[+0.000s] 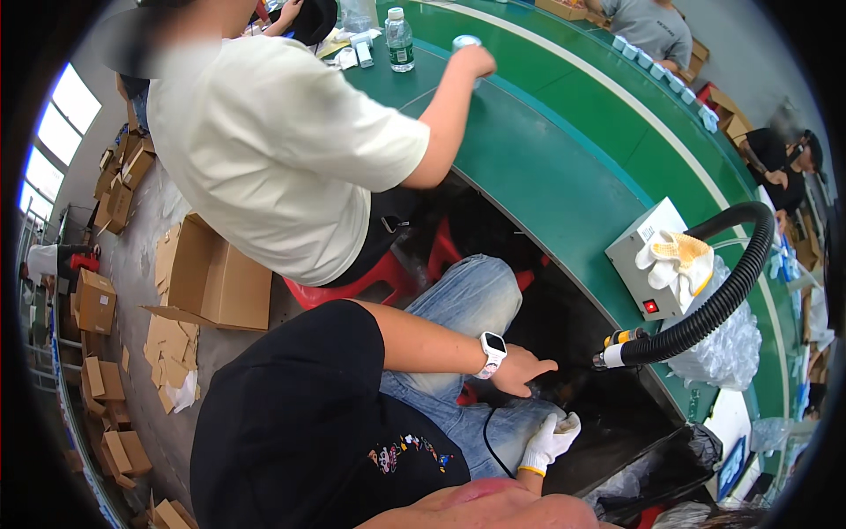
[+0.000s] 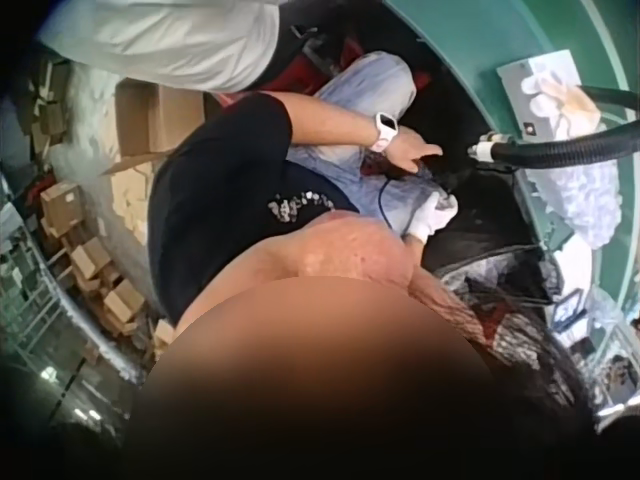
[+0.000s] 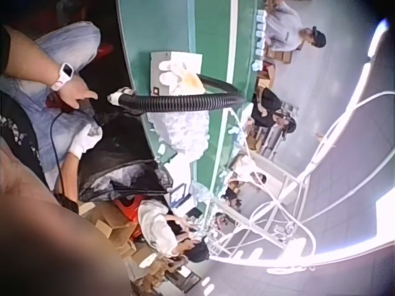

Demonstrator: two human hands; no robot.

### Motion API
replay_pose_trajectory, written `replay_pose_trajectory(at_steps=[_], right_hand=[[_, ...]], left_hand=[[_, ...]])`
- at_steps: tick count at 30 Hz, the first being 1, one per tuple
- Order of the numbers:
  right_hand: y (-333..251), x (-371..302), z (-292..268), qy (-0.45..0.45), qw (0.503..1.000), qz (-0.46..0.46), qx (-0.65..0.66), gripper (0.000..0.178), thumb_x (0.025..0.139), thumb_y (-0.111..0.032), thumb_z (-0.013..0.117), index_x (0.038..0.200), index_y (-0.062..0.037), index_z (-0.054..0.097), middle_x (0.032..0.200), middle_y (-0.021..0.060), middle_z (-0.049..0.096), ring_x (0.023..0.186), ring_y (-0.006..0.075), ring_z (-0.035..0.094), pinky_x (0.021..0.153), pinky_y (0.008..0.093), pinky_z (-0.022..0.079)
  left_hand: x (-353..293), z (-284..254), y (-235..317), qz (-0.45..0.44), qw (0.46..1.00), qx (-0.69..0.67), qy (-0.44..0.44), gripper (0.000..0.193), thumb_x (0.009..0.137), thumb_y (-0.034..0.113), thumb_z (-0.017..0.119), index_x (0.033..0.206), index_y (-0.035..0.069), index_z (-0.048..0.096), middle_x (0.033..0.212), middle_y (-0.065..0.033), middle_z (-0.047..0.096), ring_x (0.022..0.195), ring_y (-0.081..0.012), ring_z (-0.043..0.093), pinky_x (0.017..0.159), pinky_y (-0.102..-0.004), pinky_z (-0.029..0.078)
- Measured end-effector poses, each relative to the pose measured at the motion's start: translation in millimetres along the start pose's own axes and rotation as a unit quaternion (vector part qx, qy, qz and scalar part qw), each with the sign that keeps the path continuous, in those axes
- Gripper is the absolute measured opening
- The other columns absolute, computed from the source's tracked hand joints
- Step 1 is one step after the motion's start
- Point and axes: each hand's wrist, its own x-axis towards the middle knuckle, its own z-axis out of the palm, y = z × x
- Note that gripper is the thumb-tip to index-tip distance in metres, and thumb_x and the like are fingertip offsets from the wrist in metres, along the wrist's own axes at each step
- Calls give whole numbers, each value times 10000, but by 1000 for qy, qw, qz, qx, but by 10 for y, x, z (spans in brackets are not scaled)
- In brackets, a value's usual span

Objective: Manually assembling small white cylindrical electronic components and pins on an assembly line.

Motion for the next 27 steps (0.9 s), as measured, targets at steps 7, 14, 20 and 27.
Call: replay_pose_trajectory(at_steps=[7, 14, 20, 27], right_hand=[[-70, -12, 1, -13, 1000, 20, -6, 510, 856, -40, 701, 1326, 25, 516, 1036, 39, 544, 853, 117, 525, 785, 253, 471], [91, 20, -21, -4, 1000, 13, 16, 522, 855, -47, 722, 1326, 27, 508, 1129, 86, 596, 937, 151, 585, 858, 287, 501], [28, 2, -23, -11, 999, 36, 8, 526, 858, -46, 724, 1330, 30, 506, 1141, 93, 599, 940, 161, 594, 868, 292, 504], [84, 22, 18, 2, 1000, -5, 7, 516, 859, -34, 719, 1326, 27, 509, 1145, 92, 605, 921, 155, 598, 861, 289, 508]], left_hand=[[27, 71, -30, -40, 999, 19, 5, 892, 871, 240, 685, 1582, 55, 179, 1051, -188, 711, 969, -391, 692, 839, -483, 541], [22, -3, 55, -2, 998, -60, 24, 866, 869, 208, 680, 1580, 77, 203, 1033, -141, 709, 945, -375, 692, 822, -463, 544], [30, 25, 28, -4, 998, -50, 47, 804, 868, 209, 679, 1550, 86, 271, 1083, -141, 692, 980, -373, 683, 841, -458, 542], [158, 291, -292, 120, 985, 46, 112, 685, 862, 219, 684, 1472, 75, 408, 1230, -157, 628, 1013, -377, 668, 870, -457, 540]])
